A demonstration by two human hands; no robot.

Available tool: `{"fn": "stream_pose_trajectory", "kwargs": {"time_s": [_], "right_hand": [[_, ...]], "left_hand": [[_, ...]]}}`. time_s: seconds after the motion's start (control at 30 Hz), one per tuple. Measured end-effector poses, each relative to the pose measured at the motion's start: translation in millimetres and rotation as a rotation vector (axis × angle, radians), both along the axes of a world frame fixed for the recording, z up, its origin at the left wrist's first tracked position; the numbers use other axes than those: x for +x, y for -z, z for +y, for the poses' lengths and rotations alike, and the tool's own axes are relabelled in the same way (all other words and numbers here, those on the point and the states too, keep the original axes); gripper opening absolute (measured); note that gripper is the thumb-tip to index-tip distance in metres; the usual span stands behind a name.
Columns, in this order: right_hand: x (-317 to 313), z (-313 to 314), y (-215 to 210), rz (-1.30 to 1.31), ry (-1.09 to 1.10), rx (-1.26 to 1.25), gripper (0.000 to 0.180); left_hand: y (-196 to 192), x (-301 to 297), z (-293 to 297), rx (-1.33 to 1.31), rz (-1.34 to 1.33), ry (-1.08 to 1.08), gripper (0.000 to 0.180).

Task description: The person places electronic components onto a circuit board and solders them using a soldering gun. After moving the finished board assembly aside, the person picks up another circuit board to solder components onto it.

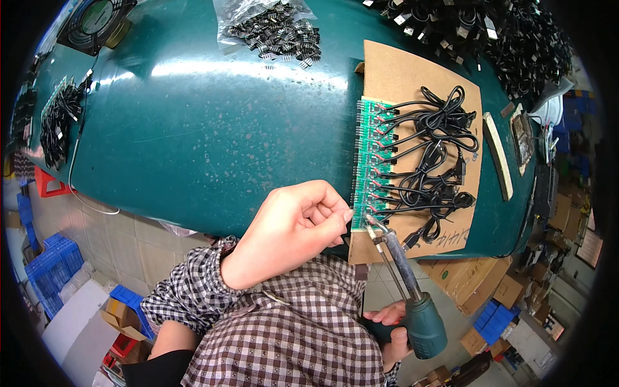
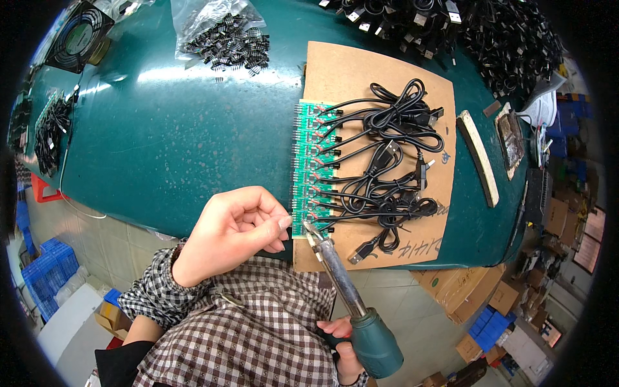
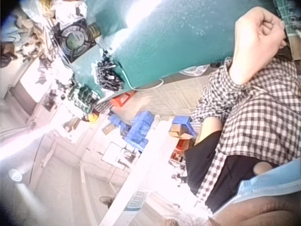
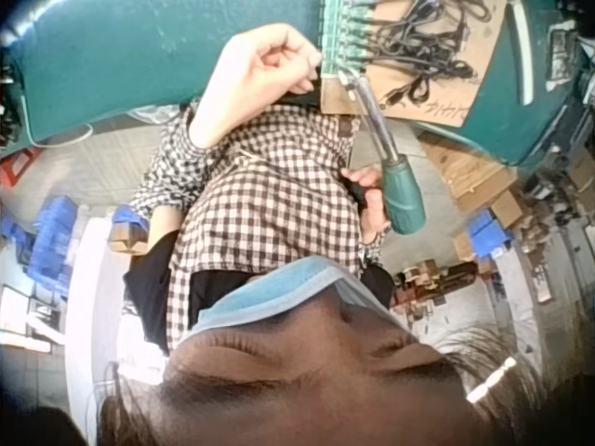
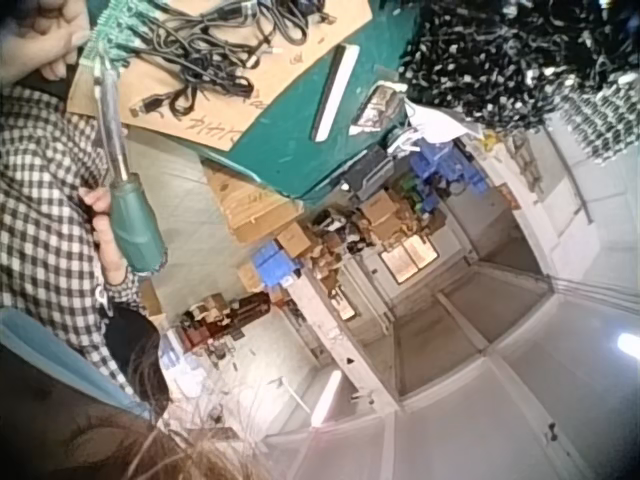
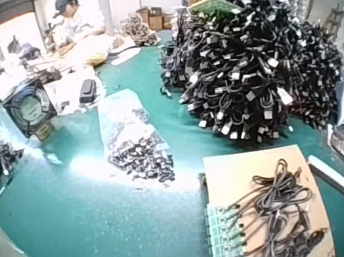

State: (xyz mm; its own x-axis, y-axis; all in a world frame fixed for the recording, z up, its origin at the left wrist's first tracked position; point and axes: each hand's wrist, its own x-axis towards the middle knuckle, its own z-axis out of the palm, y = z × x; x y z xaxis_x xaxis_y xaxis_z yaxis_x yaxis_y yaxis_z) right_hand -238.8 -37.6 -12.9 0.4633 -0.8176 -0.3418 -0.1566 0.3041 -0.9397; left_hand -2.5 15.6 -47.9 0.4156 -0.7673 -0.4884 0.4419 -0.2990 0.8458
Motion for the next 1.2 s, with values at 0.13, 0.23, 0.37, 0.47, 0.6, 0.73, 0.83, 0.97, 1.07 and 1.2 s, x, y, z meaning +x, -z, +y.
{"fn": "stream_pose_trajectory", "kwargs": {"time_s": [0.13,0.23,0.37,0.47,0.6,0.73,0.83,0.97,1.07,1.2], "right_hand": [[2,3,-3,-0.021,0.045,-0.031,0.039],[0,0,0,-0.029,0.02,-0.03,0.041],[3,0,1,-0.042,0.031,-0.04,0.041],[14,-8,0,-0.126,0.082,-0.072,0.043],[22,-32,1,-0.345,-0.053,0.089,0.042],[41,-46,0,-0.439,-0.059,0.063,0.045],[48,-59,3,-0.443,-0.101,0.077,0.046],[54,-61,3,-0.45,-0.09,0.131,0.045],[56,-63,2,-0.468,-0.112,0.137,0.045],[60,-66,0,-0.461,-0.099,0.134,0.044]], "left_hand": [[-3,-1,0,-0.007,-0.017,0.001,0.014],[-2,-1,0,-0.003,-0.008,-0.005,0.014],[-2,0,-1,0.002,-0.01,0.004,0.014],[-3,1,-1,-0.001,0.017,-0.008,0.014],[-14,12,5,0.014,0.06,-0.016,0.013],[-9,43,21,0.05,-0.47,-0.194,0.013],[-18,77,7,0.117,-0.878,-0.152,0.014],[-5,104,-14,0.151,-1.179,-0.105,0.015],[2,116,-31,0.13,-1.273,-0.178,0.017],[14,118,-50,0.146,-1.406,-0.18,0.013]]}}
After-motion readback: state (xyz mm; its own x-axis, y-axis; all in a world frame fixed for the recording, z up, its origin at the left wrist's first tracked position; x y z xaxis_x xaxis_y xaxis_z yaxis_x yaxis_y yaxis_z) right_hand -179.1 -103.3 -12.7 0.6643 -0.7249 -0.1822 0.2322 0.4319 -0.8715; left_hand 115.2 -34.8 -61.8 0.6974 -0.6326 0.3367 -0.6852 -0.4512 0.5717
